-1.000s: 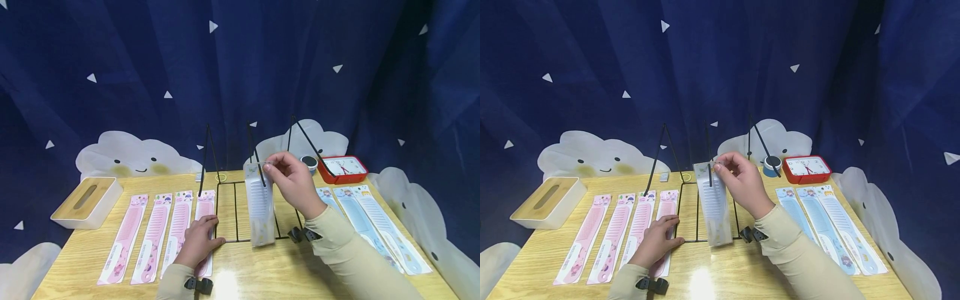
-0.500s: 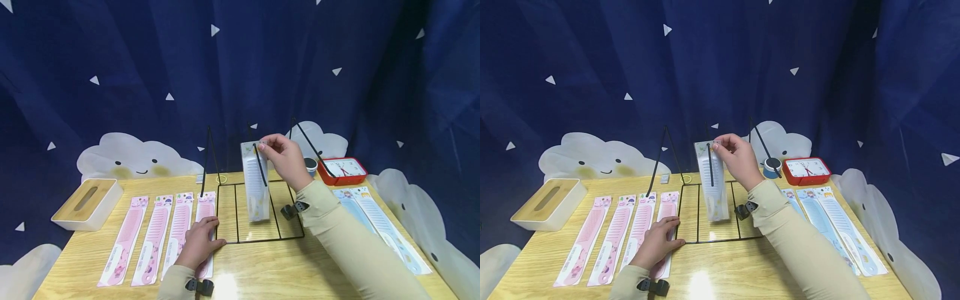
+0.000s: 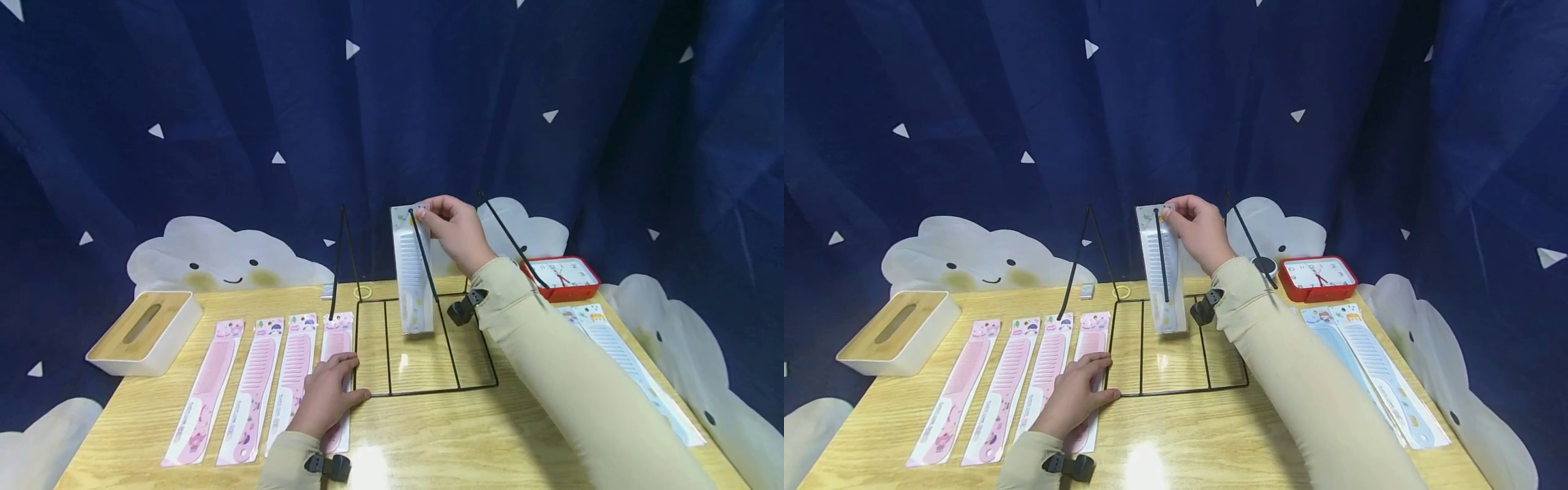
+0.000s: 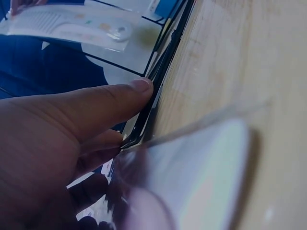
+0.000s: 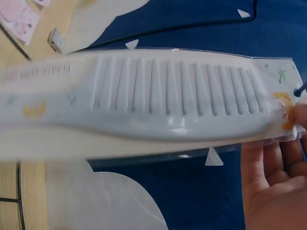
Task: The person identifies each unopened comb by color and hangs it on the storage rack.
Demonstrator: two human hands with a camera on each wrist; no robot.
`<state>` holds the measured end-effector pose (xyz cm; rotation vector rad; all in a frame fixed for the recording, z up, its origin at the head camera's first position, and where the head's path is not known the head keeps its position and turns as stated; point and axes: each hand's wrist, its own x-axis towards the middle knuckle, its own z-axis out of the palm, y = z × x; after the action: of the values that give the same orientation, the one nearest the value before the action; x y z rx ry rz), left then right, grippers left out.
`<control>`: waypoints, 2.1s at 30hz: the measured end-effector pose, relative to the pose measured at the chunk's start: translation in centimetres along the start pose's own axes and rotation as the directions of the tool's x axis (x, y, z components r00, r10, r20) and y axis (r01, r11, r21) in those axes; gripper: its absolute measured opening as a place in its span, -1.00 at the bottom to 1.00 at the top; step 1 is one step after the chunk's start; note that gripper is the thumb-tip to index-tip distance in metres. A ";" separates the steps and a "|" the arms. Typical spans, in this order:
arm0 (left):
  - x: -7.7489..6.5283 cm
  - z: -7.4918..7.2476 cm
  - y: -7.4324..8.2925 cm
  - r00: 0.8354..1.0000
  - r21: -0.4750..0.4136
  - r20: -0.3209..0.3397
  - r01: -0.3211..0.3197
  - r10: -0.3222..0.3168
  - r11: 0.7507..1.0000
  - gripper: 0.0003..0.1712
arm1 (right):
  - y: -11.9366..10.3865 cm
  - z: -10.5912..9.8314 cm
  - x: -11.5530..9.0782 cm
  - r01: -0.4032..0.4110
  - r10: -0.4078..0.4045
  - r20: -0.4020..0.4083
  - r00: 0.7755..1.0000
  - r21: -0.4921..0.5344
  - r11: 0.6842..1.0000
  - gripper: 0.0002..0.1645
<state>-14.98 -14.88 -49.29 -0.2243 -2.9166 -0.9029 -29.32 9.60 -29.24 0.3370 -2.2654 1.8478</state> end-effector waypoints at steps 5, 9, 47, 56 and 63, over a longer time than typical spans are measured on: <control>0.0 0.1 0.0 1.000 -0.007 0.003 0.005 -0.005 1.000 -0.27 | 0.0 0.1 0.8 -0.053 0.053 -0.019 0.998 0.032 0.998 -0.78; 0.0 0.1 -0.1 1.000 -0.010 -0.001 0.004 -0.004 1.000 -0.27 | 0.1 0.0 0.9 -0.055 0.055 -0.021 0.998 0.031 0.998 -0.78; 0.1 0.1 -0.3 1.000 -0.010 -0.016 -0.018 0.017 1.000 -0.27 | 12.0 -12.6 -3.9 -0.068 0.079 0.011 0.997 -0.408 0.911 -0.59; 0.1 0.2 -0.5 1.000 -0.005 -0.018 -0.018 0.018 1.000 -0.26 | 16.3 -16.7 -5.4 -0.115 0.130 -0.008 0.991 -0.521 0.845 -0.59; 0.0 0.1 -0.3 1.000 -0.014 -0.013 -0.012 0.012 1.000 -0.27 | 19.2 -18.6 -6.2 -0.266 0.298 -0.044 0.954 -0.587 0.765 -0.58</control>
<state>-15.08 -15.06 -49.59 -0.2363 -2.8950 -0.9195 -29.00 31.82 -45.32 -0.0692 -2.9002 1.1276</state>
